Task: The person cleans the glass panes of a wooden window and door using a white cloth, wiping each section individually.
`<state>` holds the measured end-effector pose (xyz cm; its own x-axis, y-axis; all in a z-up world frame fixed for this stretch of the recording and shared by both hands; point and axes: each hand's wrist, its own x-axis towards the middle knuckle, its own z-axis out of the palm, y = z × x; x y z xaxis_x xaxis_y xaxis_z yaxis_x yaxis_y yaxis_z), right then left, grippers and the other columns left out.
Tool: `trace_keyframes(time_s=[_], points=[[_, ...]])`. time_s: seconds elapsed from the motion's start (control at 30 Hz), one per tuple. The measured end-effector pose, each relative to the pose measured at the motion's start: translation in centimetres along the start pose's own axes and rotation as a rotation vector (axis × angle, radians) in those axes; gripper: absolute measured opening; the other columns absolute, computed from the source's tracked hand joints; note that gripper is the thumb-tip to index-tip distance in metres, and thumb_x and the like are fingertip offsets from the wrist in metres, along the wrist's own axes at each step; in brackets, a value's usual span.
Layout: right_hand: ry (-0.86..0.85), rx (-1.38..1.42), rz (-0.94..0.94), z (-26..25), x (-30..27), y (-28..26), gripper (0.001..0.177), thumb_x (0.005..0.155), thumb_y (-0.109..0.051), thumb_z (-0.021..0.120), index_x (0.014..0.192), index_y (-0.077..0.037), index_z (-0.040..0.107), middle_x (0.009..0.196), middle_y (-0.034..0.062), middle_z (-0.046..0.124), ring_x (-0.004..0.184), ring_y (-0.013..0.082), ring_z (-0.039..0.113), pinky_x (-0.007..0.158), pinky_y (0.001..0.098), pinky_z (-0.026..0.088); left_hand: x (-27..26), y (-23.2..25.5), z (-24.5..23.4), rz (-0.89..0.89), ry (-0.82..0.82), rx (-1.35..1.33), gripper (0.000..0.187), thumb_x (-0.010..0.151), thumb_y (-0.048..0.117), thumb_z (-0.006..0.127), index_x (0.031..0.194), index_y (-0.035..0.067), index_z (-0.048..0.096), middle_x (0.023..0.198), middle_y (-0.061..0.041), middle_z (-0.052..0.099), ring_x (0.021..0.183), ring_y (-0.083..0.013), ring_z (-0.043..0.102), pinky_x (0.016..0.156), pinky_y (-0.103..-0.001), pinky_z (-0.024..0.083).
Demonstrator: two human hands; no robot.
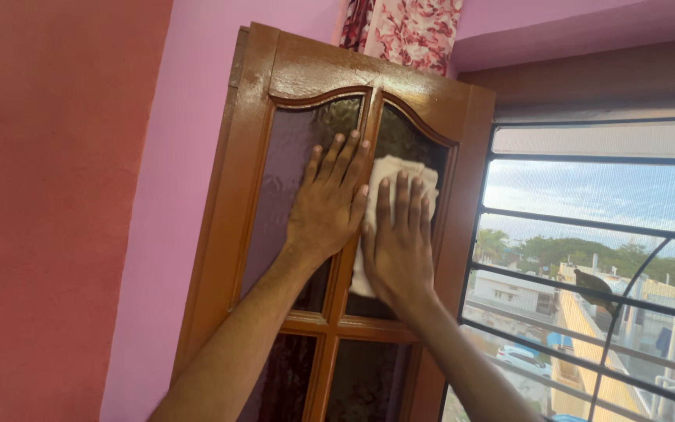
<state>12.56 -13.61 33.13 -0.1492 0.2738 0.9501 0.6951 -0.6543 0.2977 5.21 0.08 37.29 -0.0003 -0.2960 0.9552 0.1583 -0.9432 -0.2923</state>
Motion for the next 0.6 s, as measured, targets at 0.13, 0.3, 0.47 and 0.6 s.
trace_keyframes(time_s=[0.13,0.3,0.47,0.6], points=[[-0.05,-0.002,-0.026,-0.1,-2.3,-0.4,0.068,0.107,-0.038,0.027,0.16,0.003,0.017,0.166,0.0295,0.011,0.156,0.0442,0.005,0.127,0.0547,0.008,0.0,-0.2,0.5,-0.007,-0.043,0.028,0.059,0.11,0.034,0.029,0.163,0.008,0.022,0.169,-0.012,0.026,0.157,-0.0278,0.023,0.131,-0.051,0.014],[-0.092,-0.018,-0.033,0.0,-2.1,0.1,0.068,0.107,-0.039,0.027,0.161,0.001,0.017,0.166,0.0281,0.01,0.156,0.0431,0.005,0.127,0.0553,0.009,0.0,-0.3,0.8,-0.016,-0.067,0.028,0.06,0.109,0.032,0.026,0.164,0.01,0.02,0.17,-0.01,0.023,0.158,-0.0261,0.021,0.132,-0.049,0.013],[-0.078,-0.024,-0.089,-0.6,-0.6,1.1,0.065,0.108,-0.036,0.027,0.162,-0.001,0.018,0.167,0.0284,0.012,0.157,0.0434,0.007,0.128,0.0553,0.01,0.0,-0.2,0.7,-0.014,-0.062,0.054,0.06,0.108,0.03,0.027,0.164,0.01,0.02,0.17,-0.01,0.023,0.159,-0.0259,0.021,0.132,-0.049,0.013],[-0.067,-0.019,-0.092,-0.8,1.8,2.2,0.065,0.109,-0.036,0.027,0.162,0.0,0.019,0.168,0.0286,0.013,0.157,0.044,0.008,0.128,0.0548,0.01,0.0,-0.1,0.5,-0.017,-0.059,0.037,0.06,0.108,0.03,0.028,0.164,0.009,0.021,0.17,-0.011,0.024,0.159,-0.0263,0.022,0.132,-0.05,0.014]])
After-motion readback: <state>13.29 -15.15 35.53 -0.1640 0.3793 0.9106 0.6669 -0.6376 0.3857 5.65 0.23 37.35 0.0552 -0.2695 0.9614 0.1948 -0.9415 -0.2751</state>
